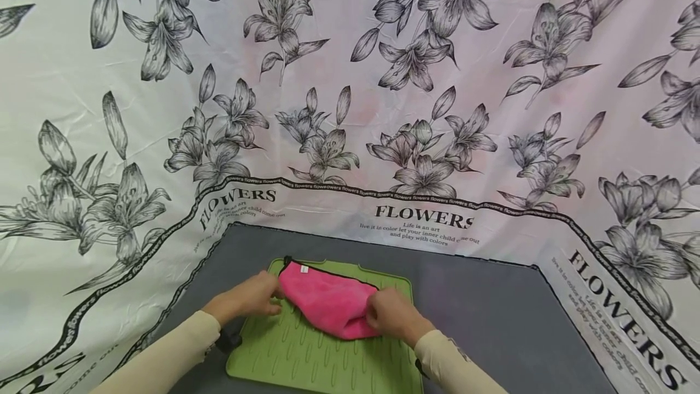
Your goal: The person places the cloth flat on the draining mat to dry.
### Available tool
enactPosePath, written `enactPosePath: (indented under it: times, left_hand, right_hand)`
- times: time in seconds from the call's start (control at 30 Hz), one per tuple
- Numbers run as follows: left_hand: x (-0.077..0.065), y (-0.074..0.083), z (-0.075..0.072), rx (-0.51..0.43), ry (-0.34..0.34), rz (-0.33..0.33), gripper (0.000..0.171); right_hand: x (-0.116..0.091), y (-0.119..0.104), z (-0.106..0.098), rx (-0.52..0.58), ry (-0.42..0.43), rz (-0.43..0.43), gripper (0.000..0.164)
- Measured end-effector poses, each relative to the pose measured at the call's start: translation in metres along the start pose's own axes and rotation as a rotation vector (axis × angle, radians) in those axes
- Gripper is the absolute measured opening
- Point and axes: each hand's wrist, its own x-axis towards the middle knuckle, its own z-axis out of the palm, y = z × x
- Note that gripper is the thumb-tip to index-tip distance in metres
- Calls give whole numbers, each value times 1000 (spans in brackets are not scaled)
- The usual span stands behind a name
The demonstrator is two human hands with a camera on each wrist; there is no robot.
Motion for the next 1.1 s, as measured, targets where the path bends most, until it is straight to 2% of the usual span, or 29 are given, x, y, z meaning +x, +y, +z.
enactPosePath:
  times: [0.07,0.13,0.2,0.27,0.37,0.47,0.7,0.83,1.0,1.1]
  left_hand:
    - [3,4,5,10,8,30,19]
    - [6,6,12,27,24,75,15]
    - [12,8,20,36,52,122,20]
    - [17,10,27,72,116,171,26]
    - [26,15,38,101,217,234,30]
    - [35,20,47,120,288,256,28]
    - [49,31,64,132,320,184,16]
    - [53,32,69,121,361,163,19]
    - [51,29,66,101,379,123,23]
    - [48,28,57,70,371,134,23]
  right_hand:
    - [0,-4,1,19,-34,-29,27]
    - [0,-8,4,44,-50,-59,22]
    - [-1,-11,7,54,-47,-89,12]
    - [-1,-14,12,54,-31,-104,10]
    - [-3,-17,19,49,-20,-75,15]
    - [-4,-19,26,42,-13,-27,16]
    - [0,-18,38,63,7,-11,24]
    - [1,-17,38,82,-7,-13,26]
    - [4,-16,30,93,-28,-47,25]
    - [6,-16,17,126,-57,-69,23]
